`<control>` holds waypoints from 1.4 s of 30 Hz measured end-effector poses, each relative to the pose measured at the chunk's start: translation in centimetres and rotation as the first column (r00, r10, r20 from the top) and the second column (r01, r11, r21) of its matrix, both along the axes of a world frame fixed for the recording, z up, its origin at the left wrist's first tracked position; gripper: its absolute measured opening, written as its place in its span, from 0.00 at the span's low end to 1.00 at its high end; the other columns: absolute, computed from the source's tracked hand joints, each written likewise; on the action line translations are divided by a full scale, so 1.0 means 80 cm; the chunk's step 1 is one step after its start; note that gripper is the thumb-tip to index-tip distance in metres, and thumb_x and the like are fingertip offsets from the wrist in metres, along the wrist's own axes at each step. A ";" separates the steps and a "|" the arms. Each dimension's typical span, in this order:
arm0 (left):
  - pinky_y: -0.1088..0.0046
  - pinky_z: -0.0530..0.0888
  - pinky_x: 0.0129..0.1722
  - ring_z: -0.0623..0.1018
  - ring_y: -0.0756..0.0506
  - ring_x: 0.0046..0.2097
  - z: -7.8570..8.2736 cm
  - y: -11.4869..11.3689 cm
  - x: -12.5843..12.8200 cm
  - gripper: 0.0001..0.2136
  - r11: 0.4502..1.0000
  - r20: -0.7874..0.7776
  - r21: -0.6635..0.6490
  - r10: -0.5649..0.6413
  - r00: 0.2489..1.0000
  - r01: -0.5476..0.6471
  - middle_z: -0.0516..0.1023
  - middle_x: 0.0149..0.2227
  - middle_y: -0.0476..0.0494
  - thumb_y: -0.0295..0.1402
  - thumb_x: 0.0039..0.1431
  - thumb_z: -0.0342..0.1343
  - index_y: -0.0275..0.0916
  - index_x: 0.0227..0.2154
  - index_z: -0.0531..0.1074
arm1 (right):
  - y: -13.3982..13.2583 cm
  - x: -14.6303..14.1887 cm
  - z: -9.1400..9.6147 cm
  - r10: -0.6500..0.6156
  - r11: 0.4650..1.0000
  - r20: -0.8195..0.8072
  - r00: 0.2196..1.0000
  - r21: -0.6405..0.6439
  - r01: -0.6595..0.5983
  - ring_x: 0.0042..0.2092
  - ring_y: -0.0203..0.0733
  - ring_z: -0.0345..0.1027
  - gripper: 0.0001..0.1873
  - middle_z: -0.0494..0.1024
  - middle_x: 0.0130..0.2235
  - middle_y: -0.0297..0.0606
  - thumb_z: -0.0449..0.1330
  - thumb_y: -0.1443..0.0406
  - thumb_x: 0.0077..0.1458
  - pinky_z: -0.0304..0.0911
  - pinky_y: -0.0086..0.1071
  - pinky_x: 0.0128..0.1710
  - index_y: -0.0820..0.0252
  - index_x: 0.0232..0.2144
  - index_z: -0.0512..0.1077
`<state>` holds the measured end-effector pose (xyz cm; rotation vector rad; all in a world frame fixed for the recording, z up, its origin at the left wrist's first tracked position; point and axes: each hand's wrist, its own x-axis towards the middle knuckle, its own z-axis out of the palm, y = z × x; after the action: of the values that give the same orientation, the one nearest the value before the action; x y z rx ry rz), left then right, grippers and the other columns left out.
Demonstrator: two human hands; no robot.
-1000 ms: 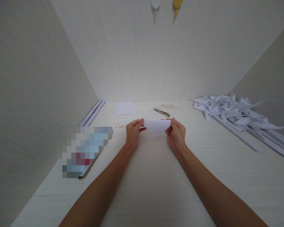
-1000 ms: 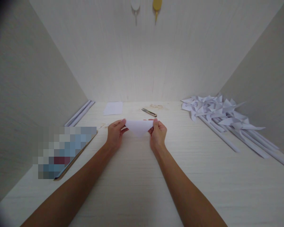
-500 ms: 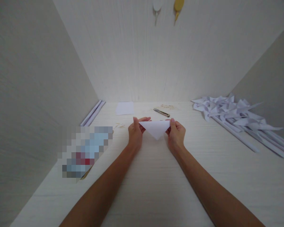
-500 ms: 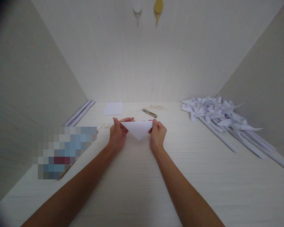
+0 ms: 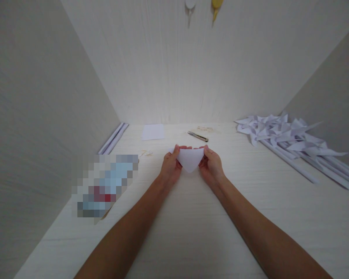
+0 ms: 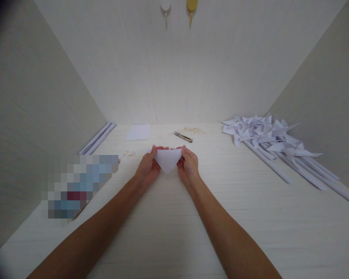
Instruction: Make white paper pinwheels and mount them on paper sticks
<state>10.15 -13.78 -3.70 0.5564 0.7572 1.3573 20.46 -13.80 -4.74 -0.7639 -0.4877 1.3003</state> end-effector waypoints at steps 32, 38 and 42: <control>0.72 0.71 0.31 0.75 0.51 0.26 -0.005 0.007 -0.005 0.11 0.945 -0.154 0.122 0.320 0.935 -0.304 0.77 0.21 0.47 0.32 0.31 0.64 0.34 0.22 0.72 | -0.010 -0.022 -0.007 -0.199 0.980 0.120 0.973 0.040 0.195 0.23 0.30 0.62 0.13 0.70 0.19 0.25 0.66 0.69 0.27 0.57 0.26 0.24 0.60 0.20 0.66; 0.75 0.71 0.31 0.75 0.52 0.26 -0.006 0.015 -0.015 0.07 0.924 -0.117 0.148 0.371 0.921 -0.353 0.77 0.21 0.48 0.29 0.36 0.63 0.34 0.21 0.72 | -0.010 -0.019 -0.005 -0.226 0.974 0.110 0.968 0.046 0.222 0.22 0.29 0.60 0.14 0.68 0.19 0.24 0.67 0.69 0.26 0.55 0.25 0.23 0.60 0.19 0.65; 0.78 0.71 0.36 0.76 0.54 0.29 -0.004 0.018 -0.028 0.05 0.870 -0.066 0.084 0.491 0.869 -0.485 0.76 0.23 0.50 0.27 0.40 0.61 0.35 0.20 0.70 | -0.007 -0.010 -0.002 -0.301 0.954 0.077 0.951 0.010 0.301 0.21 0.28 0.58 0.14 0.66 0.18 0.23 0.66 0.69 0.26 0.54 0.25 0.21 0.60 0.19 0.65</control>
<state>7.94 -12.34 -3.98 0.4923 0.9694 1.8428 19.66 -14.34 -4.91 -0.8569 -0.4128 0.9896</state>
